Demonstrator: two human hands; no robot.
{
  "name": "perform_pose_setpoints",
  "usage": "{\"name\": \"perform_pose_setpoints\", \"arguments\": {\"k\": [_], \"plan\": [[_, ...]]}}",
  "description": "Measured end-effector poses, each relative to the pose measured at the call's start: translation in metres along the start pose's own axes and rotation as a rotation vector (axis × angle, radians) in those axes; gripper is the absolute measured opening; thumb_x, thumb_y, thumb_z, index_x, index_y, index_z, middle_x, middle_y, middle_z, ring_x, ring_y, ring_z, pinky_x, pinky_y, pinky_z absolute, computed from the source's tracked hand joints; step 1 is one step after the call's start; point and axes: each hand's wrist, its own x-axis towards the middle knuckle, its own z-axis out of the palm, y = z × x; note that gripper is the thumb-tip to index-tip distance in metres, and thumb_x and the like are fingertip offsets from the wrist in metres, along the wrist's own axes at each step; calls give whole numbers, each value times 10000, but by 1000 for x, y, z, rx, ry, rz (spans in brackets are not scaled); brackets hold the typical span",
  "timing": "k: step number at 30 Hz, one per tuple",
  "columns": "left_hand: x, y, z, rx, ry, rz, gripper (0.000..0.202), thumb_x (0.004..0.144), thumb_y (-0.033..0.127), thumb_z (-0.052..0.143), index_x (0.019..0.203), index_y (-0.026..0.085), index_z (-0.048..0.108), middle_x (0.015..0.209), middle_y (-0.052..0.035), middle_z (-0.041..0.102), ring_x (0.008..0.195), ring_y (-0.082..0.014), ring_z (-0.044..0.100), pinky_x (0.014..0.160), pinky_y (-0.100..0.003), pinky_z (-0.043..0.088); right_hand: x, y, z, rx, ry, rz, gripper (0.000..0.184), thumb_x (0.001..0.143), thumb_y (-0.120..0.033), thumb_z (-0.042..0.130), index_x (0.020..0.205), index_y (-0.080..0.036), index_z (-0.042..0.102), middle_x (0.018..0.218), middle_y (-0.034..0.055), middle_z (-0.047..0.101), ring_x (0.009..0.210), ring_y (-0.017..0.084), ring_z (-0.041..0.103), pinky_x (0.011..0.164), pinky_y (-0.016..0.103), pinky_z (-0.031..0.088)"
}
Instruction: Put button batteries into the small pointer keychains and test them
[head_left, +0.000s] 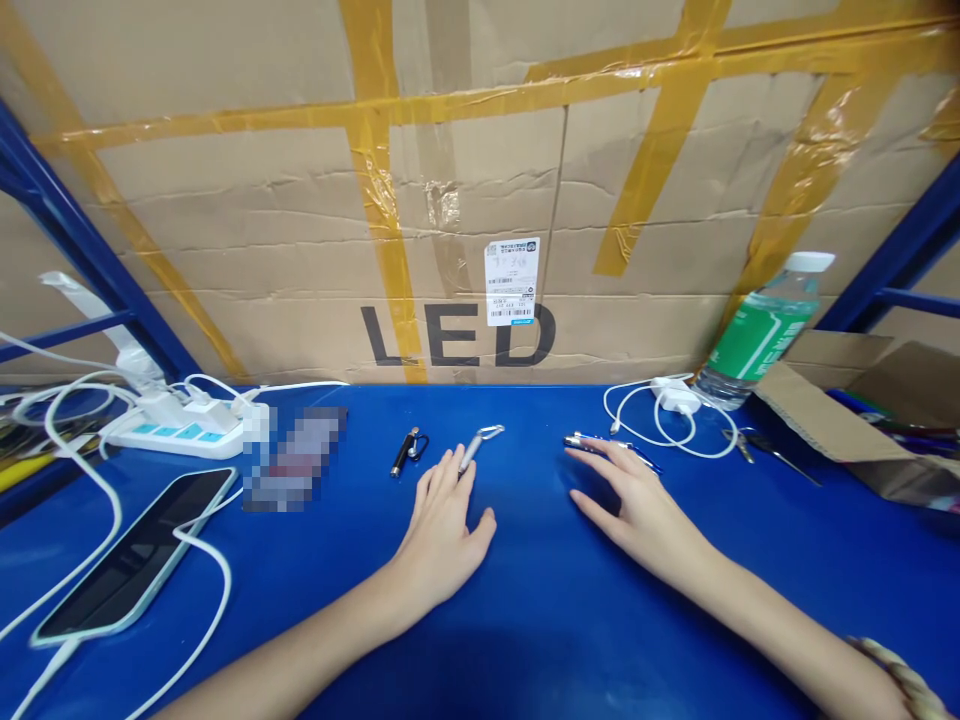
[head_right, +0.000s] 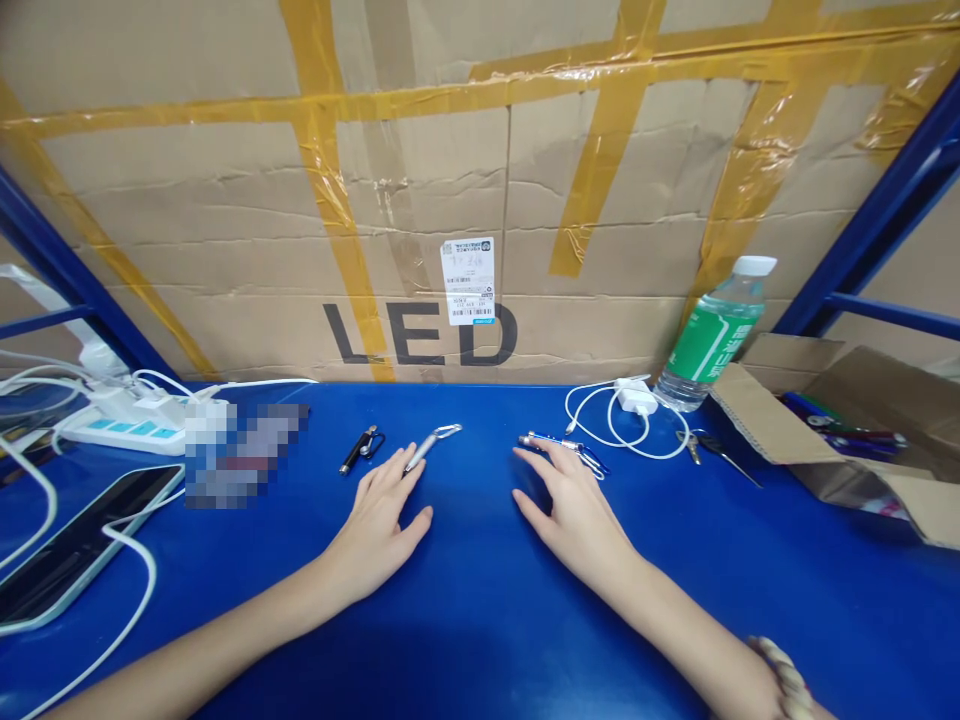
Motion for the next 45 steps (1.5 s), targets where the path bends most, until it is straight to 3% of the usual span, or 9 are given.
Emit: {"name": "perform_pose_setpoints", "arguments": {"k": [6,10,13,16,20,24,30,36,45], "plan": [[3,-4,-1,18,42,-80,605,774,360,533,1311,112,409,1492,-161,158,1379,-303,82,1094,-462,46,-3,5,2,-106,-57,132,514,819,-450,462,1270,-203,470,1331,128,458,1226,312,407,952,510,369],[5,-3,-4,258,-16,-110,657,813,356,450,1387,93,267,1503,-144,108,1383,-280,63,1097,-474,95,-4,2,0,-137,-29,140,510,814,-450,467,1285,-257,441,1295,96,485,1203,285,428,937,469,385],[6,0,-6,418,-64,-86,625,842,363,392,1407,139,245,1513,-85,75,1386,-264,28,1095,-484,119,-4,2,-1,-153,-28,174,507,812,-460,466,1279,-263,444,1269,108,485,1194,291,427,916,462,397],[6,2,-7,492,-93,-39,561,861,366,360,1389,185,308,1507,-47,131,1387,-247,34,1100,-485,111,-4,3,-1,-147,-30,174,502,813,-463,465,1276,-269,443,1249,110,484,1174,293,436,899,463,404],[6,0,-6,522,-85,-46,562,867,393,356,1367,138,355,1479,-110,229,1382,-263,81,1094,-491,128,-3,2,-2,-153,-21,170,492,811,-448,474,1268,-265,453,1208,111,491,1127,289,456,869,452,415],[7,-5,-4,486,-20,-70,579,860,421,391,1361,133,359,1469,-155,241,1375,-297,108,1059,-523,185,-4,1,-3,-177,-21,174,483,805,-464,476,1247,-269,473,1167,107,517,1070,296,477,819,453,428],[6,1,-5,355,-17,5,479,857,334,426,1317,204,422,1459,-95,298,1378,-275,106,1066,-532,164,-4,2,-1,-173,-13,169,476,810,-455,470,1250,-272,465,1205,107,510,1114,296,461,845,458,416],[3,15,-6,200,-58,-51,370,852,229,427,1210,218,517,1398,-73,404,1352,-243,220,1082,-500,173,-3,4,-1,-169,-16,172,475,815,-466,468,1245,-263,470,1211,107,511,1140,302,445,876,472,395],[3,15,-6,0,-16,-5,272,835,168,440,1043,235,602,1251,-53,524,1239,-211,387,1053,-440,265,-2,5,-2,-123,-45,145,355,838,-374,469,1171,-268,533,1106,81,588,1048,271,527,840,431,409]]}}
